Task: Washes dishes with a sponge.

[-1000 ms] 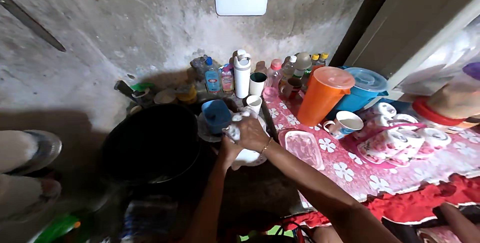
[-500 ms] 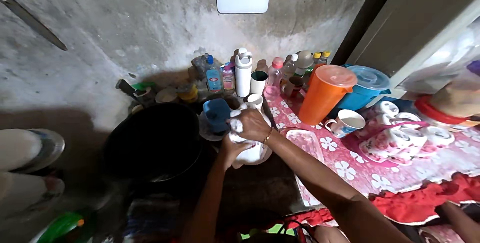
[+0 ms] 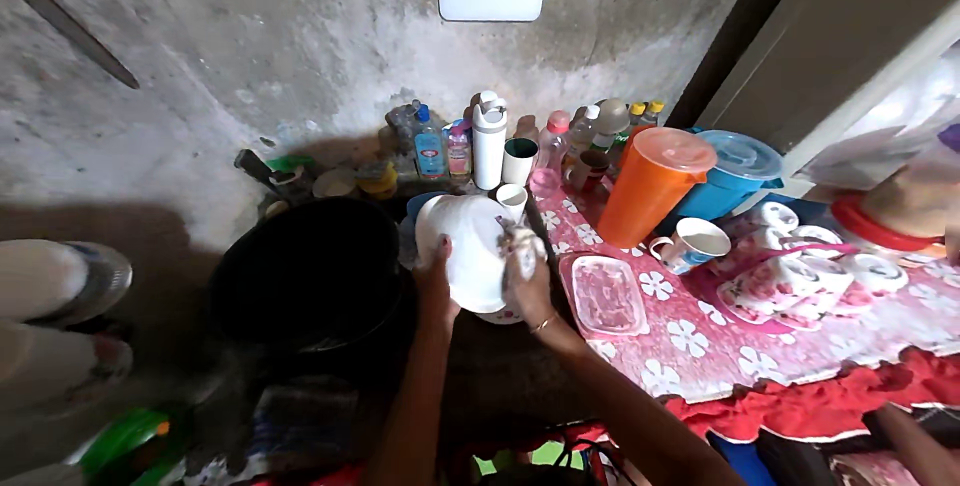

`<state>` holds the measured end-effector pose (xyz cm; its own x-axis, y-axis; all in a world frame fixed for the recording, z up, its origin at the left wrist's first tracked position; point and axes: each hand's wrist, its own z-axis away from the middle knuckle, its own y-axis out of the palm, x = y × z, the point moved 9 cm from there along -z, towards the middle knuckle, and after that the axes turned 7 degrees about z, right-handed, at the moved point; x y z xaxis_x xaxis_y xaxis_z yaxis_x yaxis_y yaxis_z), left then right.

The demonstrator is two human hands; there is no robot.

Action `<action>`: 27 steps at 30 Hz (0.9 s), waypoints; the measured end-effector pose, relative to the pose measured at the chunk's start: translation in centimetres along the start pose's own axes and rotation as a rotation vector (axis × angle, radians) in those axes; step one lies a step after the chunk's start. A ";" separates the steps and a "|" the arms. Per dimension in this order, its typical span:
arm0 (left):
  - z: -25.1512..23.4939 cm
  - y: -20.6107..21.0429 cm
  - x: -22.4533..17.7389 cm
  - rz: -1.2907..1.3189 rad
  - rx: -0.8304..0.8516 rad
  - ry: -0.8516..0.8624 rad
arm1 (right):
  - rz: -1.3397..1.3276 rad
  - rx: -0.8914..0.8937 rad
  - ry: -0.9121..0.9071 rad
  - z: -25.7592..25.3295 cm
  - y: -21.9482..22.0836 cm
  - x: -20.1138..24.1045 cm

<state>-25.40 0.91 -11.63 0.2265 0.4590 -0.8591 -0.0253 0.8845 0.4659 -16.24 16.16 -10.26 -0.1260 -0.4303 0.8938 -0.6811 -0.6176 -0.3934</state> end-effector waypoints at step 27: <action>4.2 3.5 -0.1 -0.612 0.356 0.200 | 0.637 0.660 -0.421 -1.8 1.9 9.8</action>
<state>-21.44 3.57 -9.01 -0.0841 -0.0711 -0.9939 0.3744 0.9221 -0.0976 -20.07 11.94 -1.84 0.0248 -0.9259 0.3770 -0.0246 -0.3776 -0.9256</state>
